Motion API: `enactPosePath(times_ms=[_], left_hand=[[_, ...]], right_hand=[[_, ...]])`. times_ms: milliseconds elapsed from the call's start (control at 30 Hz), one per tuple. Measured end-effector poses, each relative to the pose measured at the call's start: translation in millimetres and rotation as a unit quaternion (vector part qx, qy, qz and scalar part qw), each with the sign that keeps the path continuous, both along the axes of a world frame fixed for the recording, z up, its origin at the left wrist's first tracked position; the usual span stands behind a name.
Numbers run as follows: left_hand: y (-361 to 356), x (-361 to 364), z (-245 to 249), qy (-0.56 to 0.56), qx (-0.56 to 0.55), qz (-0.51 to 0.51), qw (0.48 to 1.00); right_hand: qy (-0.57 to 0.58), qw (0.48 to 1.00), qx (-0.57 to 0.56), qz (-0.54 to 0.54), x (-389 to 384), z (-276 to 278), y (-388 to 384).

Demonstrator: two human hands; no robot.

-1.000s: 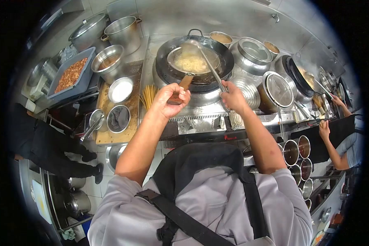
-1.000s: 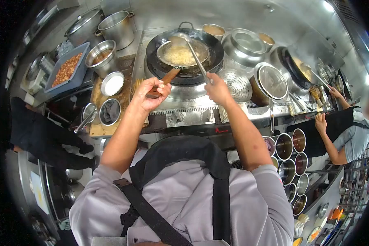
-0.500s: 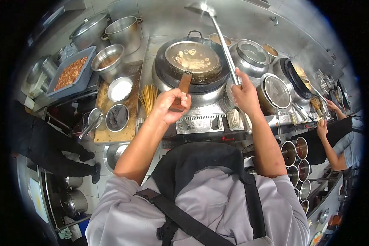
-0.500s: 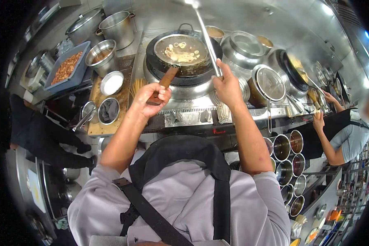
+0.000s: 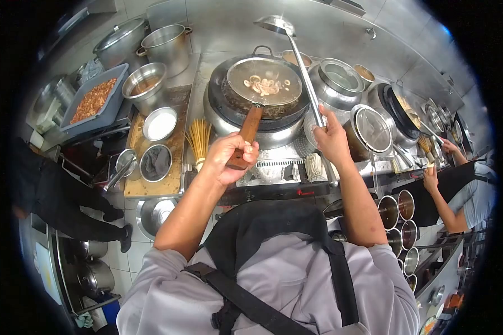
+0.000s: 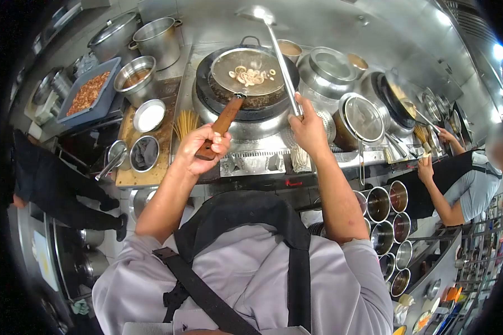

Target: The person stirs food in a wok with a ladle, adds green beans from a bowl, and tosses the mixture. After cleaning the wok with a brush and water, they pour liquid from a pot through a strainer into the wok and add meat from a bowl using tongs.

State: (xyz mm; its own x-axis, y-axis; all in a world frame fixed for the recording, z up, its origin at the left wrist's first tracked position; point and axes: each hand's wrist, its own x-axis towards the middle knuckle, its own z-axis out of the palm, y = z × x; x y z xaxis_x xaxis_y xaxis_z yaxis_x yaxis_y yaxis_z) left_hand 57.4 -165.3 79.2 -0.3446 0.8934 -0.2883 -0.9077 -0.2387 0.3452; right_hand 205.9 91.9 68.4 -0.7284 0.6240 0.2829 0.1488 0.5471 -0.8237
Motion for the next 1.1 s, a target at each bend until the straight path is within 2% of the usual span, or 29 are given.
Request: enactPosePath(times_ms=[133, 200, 333, 400, 433, 500, 567, 600, 633, 733, 800, 900, 933, 1033, 1067, 1100], left_hand=[[-4, 6, 18, 0.031, 0.019, 0.005, 0.999], [3, -5, 9, 0.001, 0.052, -0.015, 0.999], [11, 0, -5, 0.019, 0.008, -0.023, 1.0], [4, 9, 8, 0.018, 0.014, -0.021, 1.0], [2, 13, 13, 0.018, 0.021, -0.017, 0.999], [0, 16, 15, 0.034, 0.049, -0.019, 0.998], [4, 14, 19, 0.042, 0.021, 0.004, 0.999], [9, 4, 12, -0.008, 0.029, -0.015, 0.999], [11, 4, 7, -0.008, 0.03, -0.015, 0.999], [14, 9, 4, 0.058, -0.009, -0.007, 0.998], [10, 13, 10, 0.09, -0.009, -0.003, 0.996], [4, 31, 31, 0.182, -0.01, -0.001, 0.983], [3, 43, 38, 0.183, -0.003, 0.009, 0.983], [18, 51, 46, 0.203, -0.004, 0.018, 0.979], [24, 52, 44, 0.214, -0.013, 0.017, 0.977], [29, 53, 39, 0.213, -0.018, 0.017, 0.977]], right_hand=[[-0.067, 0.997, 0.036, -0.035, 5, -13, 4], [-0.095, 0.982, -0.161, -0.012, 9, -10, -2], [-0.07, 0.993, -0.091, -0.009, 12, -20, -1], [-0.064, 0.998, -0.016, -0.025, 13, -5, -8], [-0.062, 0.998, -0.016, -0.027, 12, -3, -7], [-0.123, 0.991, 0.009, -0.044, 11, -2, -6], [-0.101, 0.994, -0.032, -0.03, 8, -15, -1], [-0.08, 0.994, -0.071, -0.014, 8, -21, 0], [-0.08, 0.994, -0.07, -0.014, 10, -24, 3], [-0.072, 0.987, -0.14, -0.015, 17, -1, -13], [-0.001, 0.999, -0.02, -0.03, 19, 13, -14], [-0.002, 0.998, -0.024, -0.063, 25, 54, -22], [-0.02, 0.998, -0.011, -0.064, 24, 61, -20], [-0.004, 0.991, -0.125, -0.038, 8, 33, -14], [0.05, 0.936, -0.347, 0.006, 7, 55, -38], [0.049, 0.935, -0.352, 0.006, 5, 51, -41]])
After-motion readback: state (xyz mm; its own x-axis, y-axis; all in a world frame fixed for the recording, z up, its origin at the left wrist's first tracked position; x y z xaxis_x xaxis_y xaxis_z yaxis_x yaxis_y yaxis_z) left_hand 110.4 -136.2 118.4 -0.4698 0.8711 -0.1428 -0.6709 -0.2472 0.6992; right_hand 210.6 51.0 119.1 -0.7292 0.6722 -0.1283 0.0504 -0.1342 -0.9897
